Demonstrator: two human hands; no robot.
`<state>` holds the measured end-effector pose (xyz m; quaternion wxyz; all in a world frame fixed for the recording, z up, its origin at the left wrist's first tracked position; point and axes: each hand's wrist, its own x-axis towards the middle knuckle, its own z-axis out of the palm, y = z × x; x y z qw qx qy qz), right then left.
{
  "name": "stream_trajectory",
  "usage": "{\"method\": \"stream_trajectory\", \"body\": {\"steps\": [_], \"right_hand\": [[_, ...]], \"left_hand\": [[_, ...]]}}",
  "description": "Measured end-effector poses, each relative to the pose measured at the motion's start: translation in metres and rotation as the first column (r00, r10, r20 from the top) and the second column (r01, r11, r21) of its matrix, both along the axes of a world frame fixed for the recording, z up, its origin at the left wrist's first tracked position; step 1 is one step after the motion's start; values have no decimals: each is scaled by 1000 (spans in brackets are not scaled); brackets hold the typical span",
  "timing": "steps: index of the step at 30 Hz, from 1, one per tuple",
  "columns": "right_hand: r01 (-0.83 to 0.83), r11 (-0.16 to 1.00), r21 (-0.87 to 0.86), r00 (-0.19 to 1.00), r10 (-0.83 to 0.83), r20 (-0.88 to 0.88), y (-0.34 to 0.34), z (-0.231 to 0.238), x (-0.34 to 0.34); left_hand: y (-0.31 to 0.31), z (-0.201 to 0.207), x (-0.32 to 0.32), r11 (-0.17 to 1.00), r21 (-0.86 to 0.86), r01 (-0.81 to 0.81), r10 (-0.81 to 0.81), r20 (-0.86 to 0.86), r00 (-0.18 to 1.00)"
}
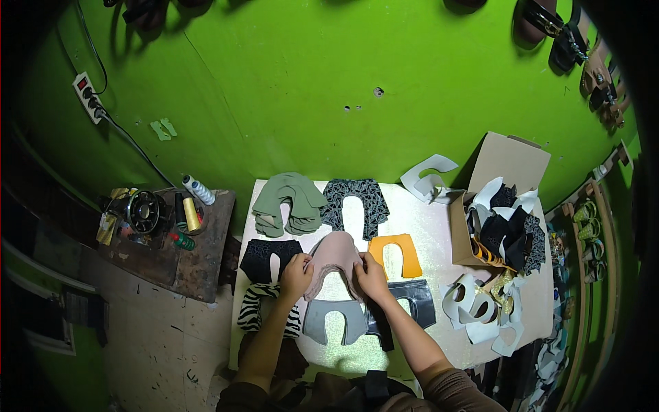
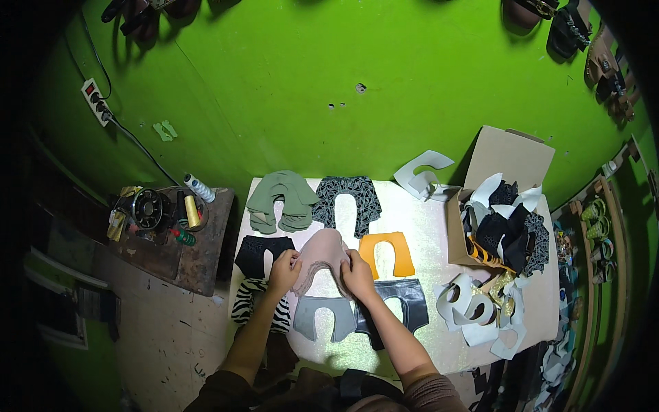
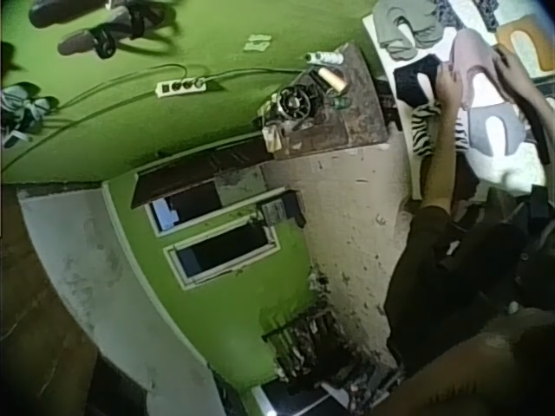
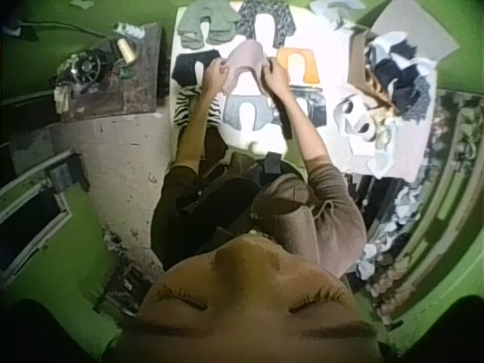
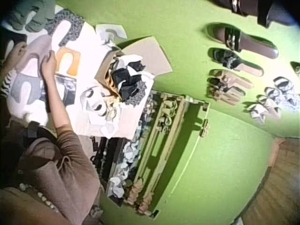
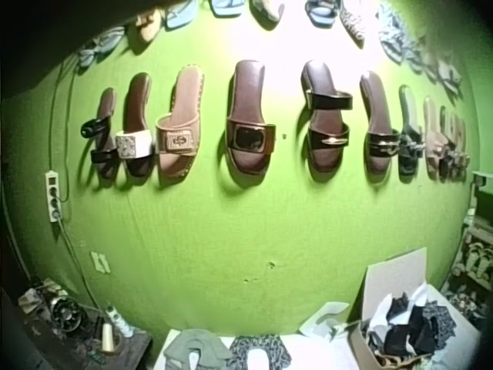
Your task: Organizing and inspecting various shoe uppers of different colors and patterns on a workbench.
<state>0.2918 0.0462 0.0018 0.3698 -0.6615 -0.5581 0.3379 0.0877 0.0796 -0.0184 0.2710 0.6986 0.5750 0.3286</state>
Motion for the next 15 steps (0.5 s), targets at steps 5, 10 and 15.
{"method": "stream_trajectory", "body": {"steps": [5,10,15], "right_hand": [[21,1000,-19,988,-24,-151,1,-1,2],[35,995,-95,956,-61,-286,8,-11,8],[10,985,-173,999,-15,-31,2,-5,8]], "left_hand": [[-1,-1,-1,995,-85,-47,59,144,988],[2,-9,-6,989,-141,-40,71,219,973],[-3,2,-7,976,-211,-43,57,62,996]]}}
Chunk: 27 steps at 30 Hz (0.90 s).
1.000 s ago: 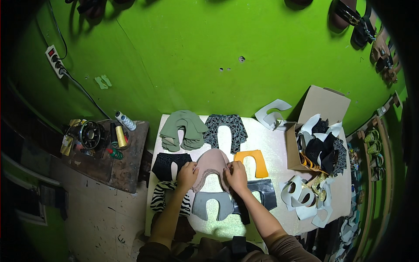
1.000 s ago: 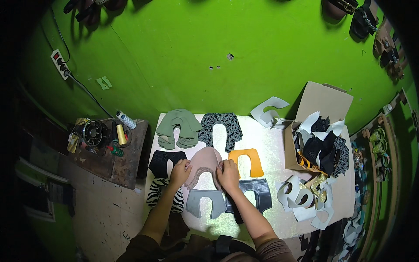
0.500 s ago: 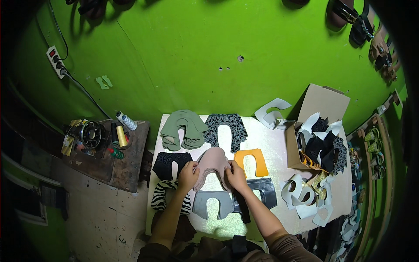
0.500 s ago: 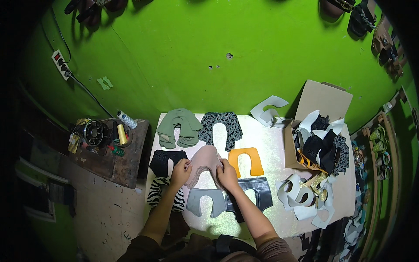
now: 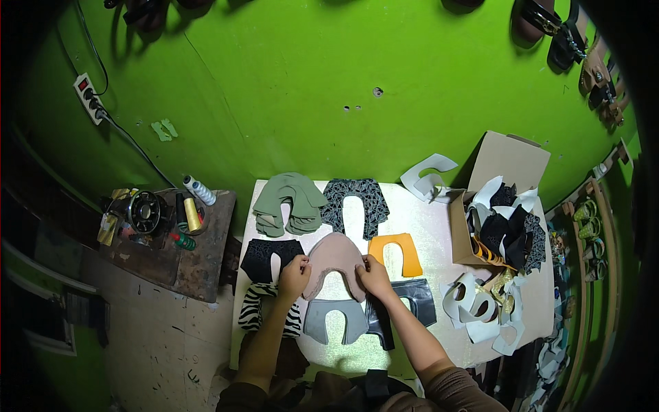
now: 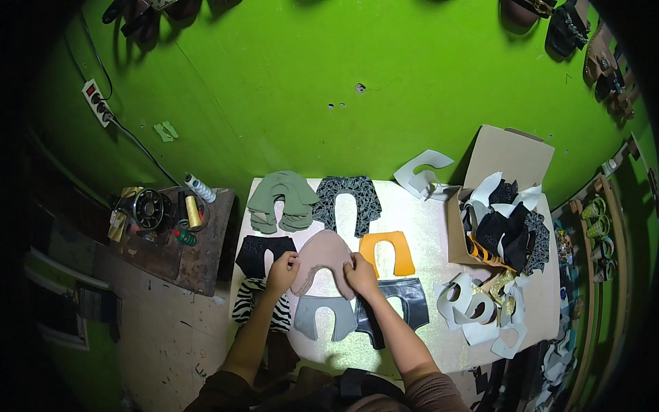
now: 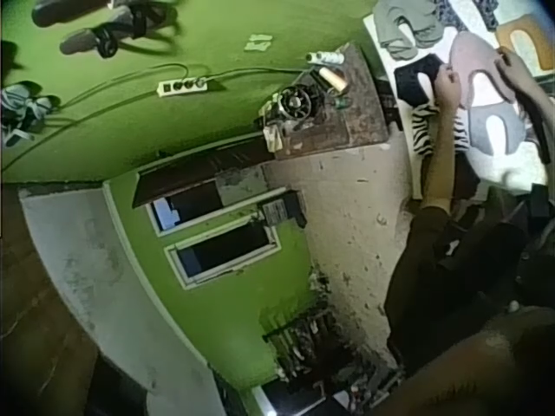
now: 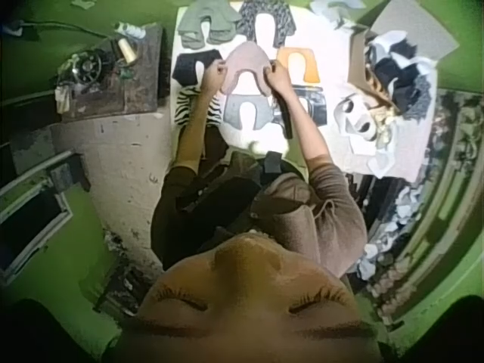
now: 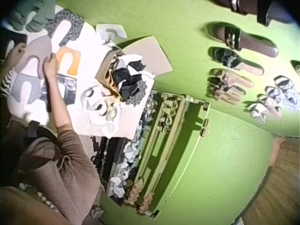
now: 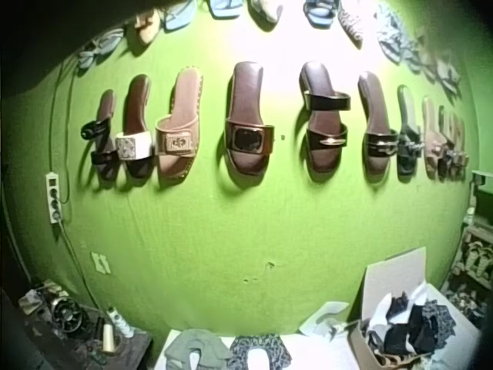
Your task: Organizing and inspecting various shoe uppers of different colors and patterns on a workbench.
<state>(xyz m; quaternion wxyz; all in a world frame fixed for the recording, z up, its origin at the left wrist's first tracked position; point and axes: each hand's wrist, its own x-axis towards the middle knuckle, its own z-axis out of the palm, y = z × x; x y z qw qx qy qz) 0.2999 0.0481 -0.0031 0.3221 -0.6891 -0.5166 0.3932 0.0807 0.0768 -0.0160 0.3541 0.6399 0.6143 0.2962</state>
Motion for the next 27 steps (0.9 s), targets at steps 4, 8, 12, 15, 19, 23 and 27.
{"method": "stream_trajectory", "body": {"steps": [4,8,12,15,19,23,27], "right_hand": [[-34,994,105,964,5,265,-8,3,-4],[-181,929,323,872,0,490,-11,5,-16],[-449,863,231,661,147,736,-18,-31,-21],[-437,872,219,661,147,736,-21,-37,-19],[-440,876,200,685,183,705,-20,-38,-18],[-421,885,197,753,220,620,-35,-16,-3],[-310,901,303,879,150,453,-65,4,24]], "left_hand": [[-8,9,7,977,201,72,-17,-260,965],[-13,2,21,882,369,294,-110,-446,888],[-24,-11,30,861,272,429,-177,-631,756],[-26,-12,28,875,219,432,-193,-660,726],[-26,-11,28,877,204,435,-186,-691,699],[-41,-7,41,917,179,356,-194,-580,791],[-69,8,72,899,237,369,-213,-498,841]]}}
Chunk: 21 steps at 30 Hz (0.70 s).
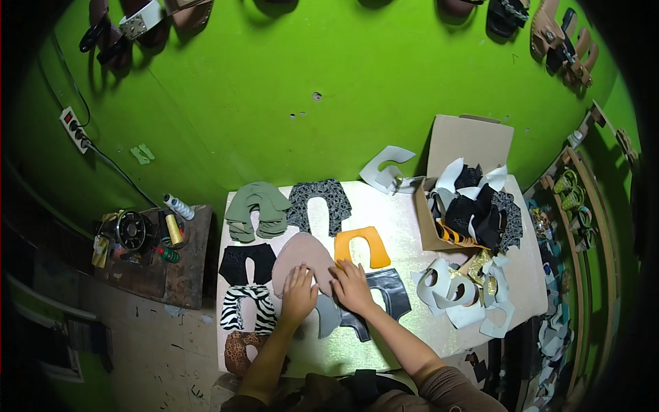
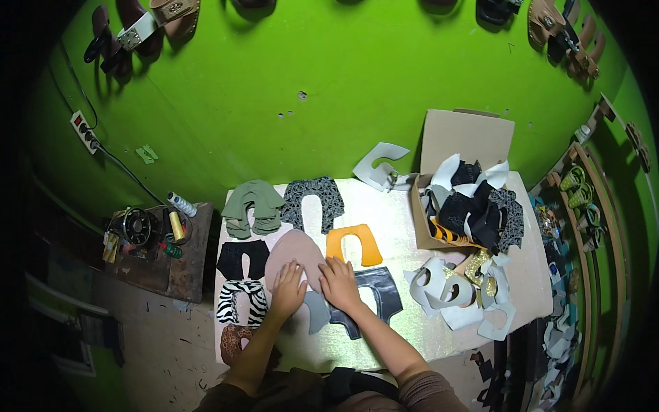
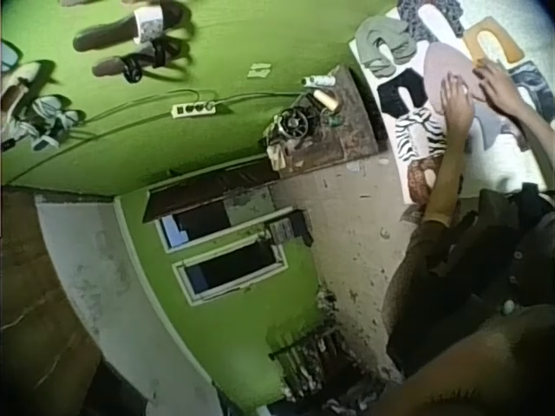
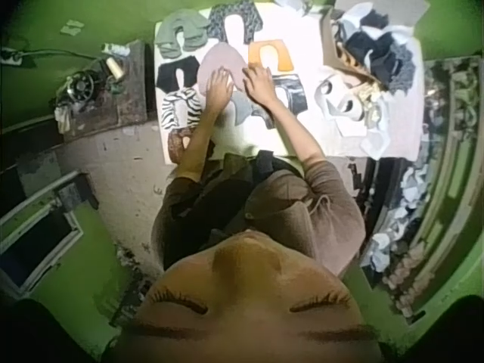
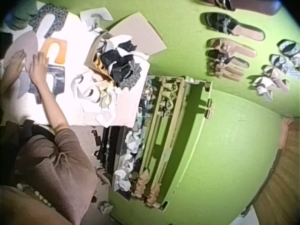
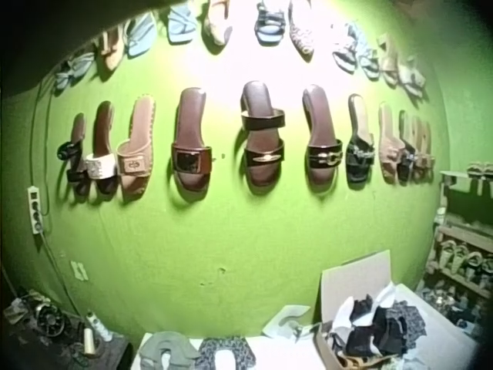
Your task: Organizing and inspecting various shoe uppers of different colors and patterns on a workbench.
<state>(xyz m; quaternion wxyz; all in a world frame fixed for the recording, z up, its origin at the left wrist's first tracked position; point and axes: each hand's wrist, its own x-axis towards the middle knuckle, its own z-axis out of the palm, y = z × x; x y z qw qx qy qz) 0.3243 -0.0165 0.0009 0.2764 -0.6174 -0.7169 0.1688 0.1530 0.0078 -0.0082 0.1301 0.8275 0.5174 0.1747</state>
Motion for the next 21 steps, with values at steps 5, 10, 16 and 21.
{"method": "stream_trajectory", "body": {"steps": [5,10,16,21], "right_hand": [[123,992,21,961,-114,-251,-34,15,48],[143,984,105,964,-114,-242,-67,26,119],[29,988,154,990,-7,-143,-115,26,221],[-31,982,185,997,16,82,-142,35,290]], "left_hand": [[-33,20,63,1000,20,21,-25,208,978],[-59,29,130,992,-44,122,-103,301,948],[-96,37,225,953,-159,256,-200,303,932],[-127,23,283,945,-56,322,-319,68,945]]}}
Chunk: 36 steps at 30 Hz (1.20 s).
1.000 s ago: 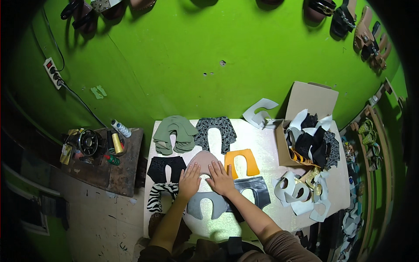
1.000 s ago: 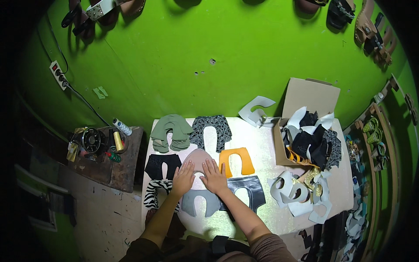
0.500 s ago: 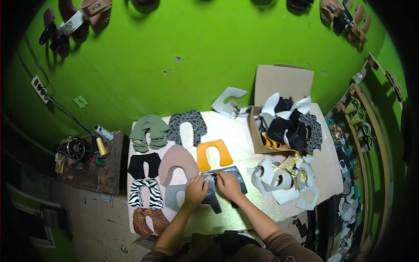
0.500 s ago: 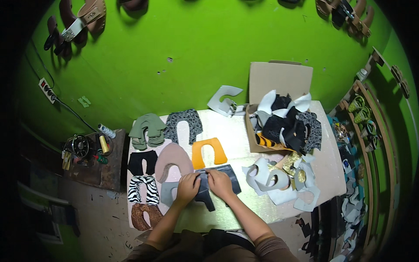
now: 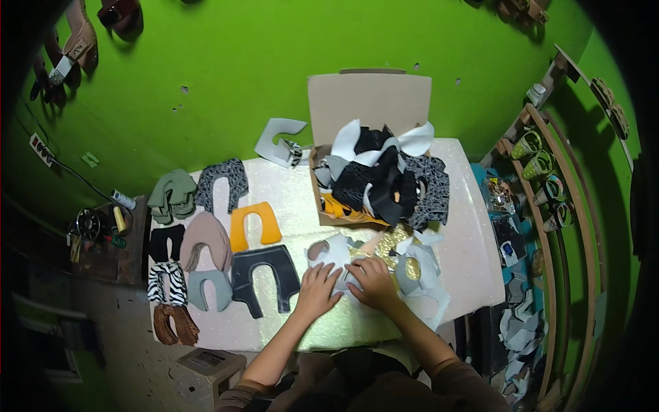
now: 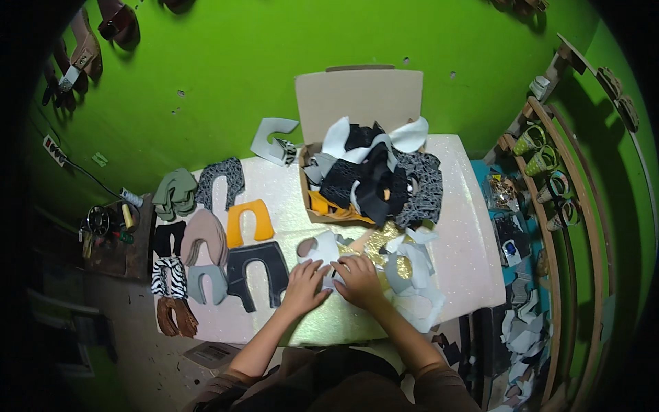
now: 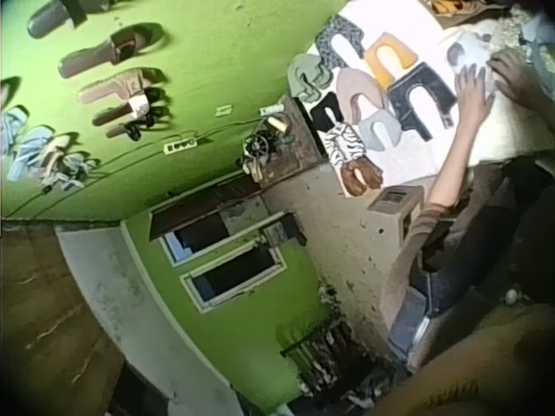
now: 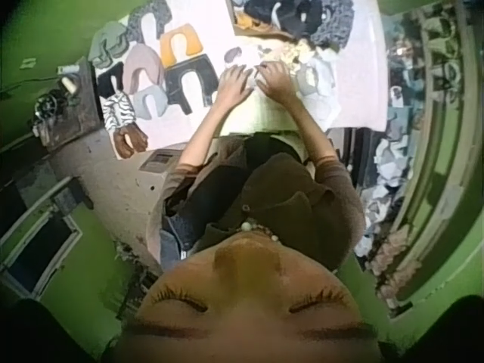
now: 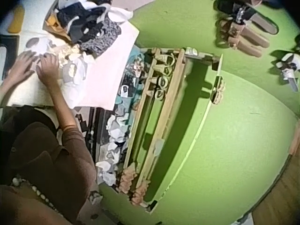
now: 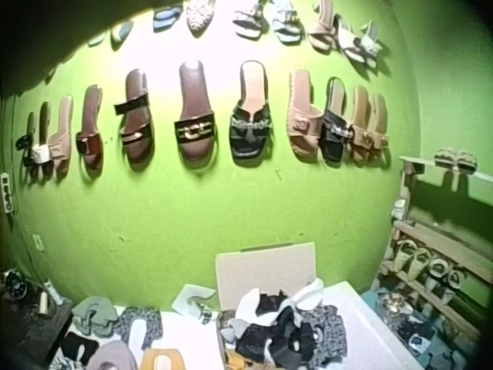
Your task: Organizing and inspecting various shoe uppers of different colors and patterns on a workbench.
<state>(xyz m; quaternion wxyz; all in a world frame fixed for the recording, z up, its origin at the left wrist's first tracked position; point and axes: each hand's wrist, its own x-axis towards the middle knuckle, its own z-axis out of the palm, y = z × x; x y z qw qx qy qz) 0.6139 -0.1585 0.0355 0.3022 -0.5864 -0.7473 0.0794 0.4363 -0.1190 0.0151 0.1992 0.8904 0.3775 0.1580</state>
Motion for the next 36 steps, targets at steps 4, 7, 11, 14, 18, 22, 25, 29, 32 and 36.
{"method": "stream_trajectory", "body": {"steps": [4,7,11,14,18,22,25,29,32,36], "right_hand": [[-97,995,-8,966,96,242,-14,-5,37],[-74,997,-22,971,77,225,-15,-16,57],[50,994,-93,994,-40,105,-7,-8,81],[148,987,-64,977,-156,-144,-4,6,96],[171,985,19,982,-169,-86,0,21,112],[156,987,36,988,-156,-2,-1,16,104],[106,994,21,994,-106,-10,-4,11,86],[-22,998,63,999,20,29,-10,8,68],[-78,994,72,996,75,52,-11,9,59],[-198,980,3,980,198,23,-9,9,55]], "left_hand": [[-11,-12,23,991,71,-112,117,-68,991],[-7,-13,32,981,98,-168,175,-67,982],[-5,0,36,971,-19,-239,238,-50,970],[-7,12,37,951,127,-282,290,-47,956],[-2,-2,33,939,171,-299,332,-222,917],[-3,1,32,949,138,-284,315,-349,883],[-8,-2,30,950,192,-245,303,-390,869],[-6,-15,24,941,255,-222,292,-283,913],[-6,-22,20,953,223,-205,252,-207,945],[-8,-14,19,968,0,-250,250,64,966]]}}
